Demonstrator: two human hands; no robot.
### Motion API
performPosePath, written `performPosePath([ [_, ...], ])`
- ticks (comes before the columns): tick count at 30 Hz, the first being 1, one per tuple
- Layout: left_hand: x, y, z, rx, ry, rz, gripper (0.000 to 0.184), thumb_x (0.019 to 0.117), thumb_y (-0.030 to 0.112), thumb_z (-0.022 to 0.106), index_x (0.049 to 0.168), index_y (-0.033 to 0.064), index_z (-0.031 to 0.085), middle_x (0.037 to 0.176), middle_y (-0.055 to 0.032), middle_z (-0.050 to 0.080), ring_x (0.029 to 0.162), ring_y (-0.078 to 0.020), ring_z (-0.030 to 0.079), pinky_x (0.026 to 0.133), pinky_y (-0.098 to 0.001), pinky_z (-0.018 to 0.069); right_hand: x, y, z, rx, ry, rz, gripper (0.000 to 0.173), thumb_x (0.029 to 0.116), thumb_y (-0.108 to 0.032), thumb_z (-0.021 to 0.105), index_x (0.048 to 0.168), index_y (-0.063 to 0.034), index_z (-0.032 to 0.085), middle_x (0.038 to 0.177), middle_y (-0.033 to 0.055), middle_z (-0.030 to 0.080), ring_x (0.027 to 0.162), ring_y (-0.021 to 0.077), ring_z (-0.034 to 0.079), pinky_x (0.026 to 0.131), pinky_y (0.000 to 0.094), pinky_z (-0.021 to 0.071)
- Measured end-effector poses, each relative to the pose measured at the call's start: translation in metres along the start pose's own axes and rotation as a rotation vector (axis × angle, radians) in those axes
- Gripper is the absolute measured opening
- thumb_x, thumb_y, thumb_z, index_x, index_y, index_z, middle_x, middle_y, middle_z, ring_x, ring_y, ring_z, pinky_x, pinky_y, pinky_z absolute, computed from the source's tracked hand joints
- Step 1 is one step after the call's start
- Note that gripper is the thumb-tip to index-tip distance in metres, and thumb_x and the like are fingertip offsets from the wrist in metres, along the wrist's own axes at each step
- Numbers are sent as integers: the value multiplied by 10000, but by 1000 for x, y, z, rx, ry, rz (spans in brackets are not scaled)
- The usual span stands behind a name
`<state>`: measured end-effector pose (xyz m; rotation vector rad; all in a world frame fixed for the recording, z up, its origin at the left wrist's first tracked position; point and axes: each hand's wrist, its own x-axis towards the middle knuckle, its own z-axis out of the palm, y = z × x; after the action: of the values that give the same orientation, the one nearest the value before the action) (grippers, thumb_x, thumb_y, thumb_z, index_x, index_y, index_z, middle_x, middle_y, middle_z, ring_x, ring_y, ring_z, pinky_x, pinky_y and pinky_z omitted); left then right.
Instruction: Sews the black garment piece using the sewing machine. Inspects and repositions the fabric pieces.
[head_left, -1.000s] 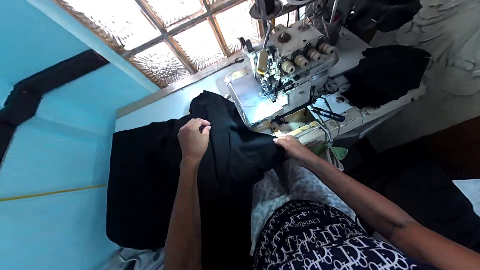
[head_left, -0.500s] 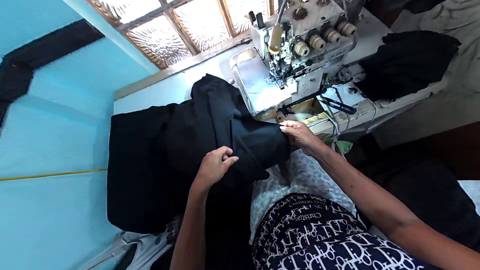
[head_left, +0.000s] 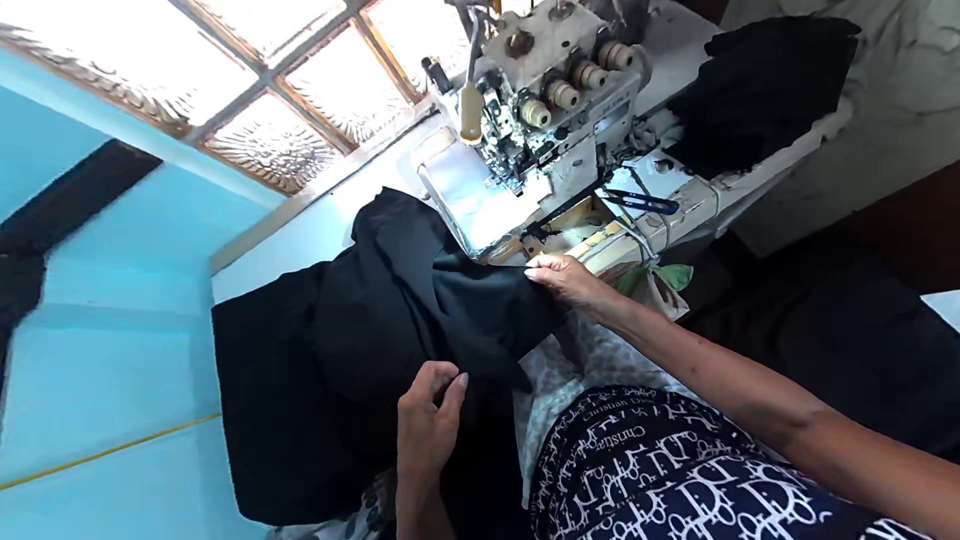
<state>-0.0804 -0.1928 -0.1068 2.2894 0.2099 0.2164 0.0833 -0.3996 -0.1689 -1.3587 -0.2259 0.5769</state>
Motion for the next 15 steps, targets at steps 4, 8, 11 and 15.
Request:
performPosePath([
  [4, 21, 30, 29, -592, 117, 81, 197, 931, 10, 602, 1038, 169, 646, 886, 146, 722, 812, 38, 673, 733, -154, 563, -7, -8, 12, 98, -68, -102, 232, 1069, -175, 520, 918, -56, 651, 701, 4, 597, 586, 30, 547, 547, 197, 467],
  [8, 47, 37, 47, -681, 50, 170, 285, 931, 18, 614, 1075, 221, 753, 884, 131, 734, 772, -1, 678, 742, -215, 586, -17, -29, 15, 215, -96, -110, 210, 1057, -151, 541, 894, -65, 640, 698, 0, 621, 578, 25, 573, 539, 184, 491],
  [11, 56, 43, 48, -560, -25, 183, 398, 851, -135, 591, 1160, 88, 704, 894, 77, 748, 804, -32, 709, 765, -238, 608, -20, -36, 5, 194, -66, -138, 198, 1040, -165, 580, 870, -77, 633, 683, 2, 611, 554, 26, 554, 507, 177, 467],
  [15, 60, 48, 51, -200, 85, 279, 190, 915, -59, 608, 1071, -41, 714, 887, 21, 723, 734, 59, 636, 693, -124, 543, -17, -31, 0, 173, -98, -126, 85, 1014, -67, 583, 952, -51, 638, 687, -7, 610, 565, 15, 555, 532, 173, 478],
])
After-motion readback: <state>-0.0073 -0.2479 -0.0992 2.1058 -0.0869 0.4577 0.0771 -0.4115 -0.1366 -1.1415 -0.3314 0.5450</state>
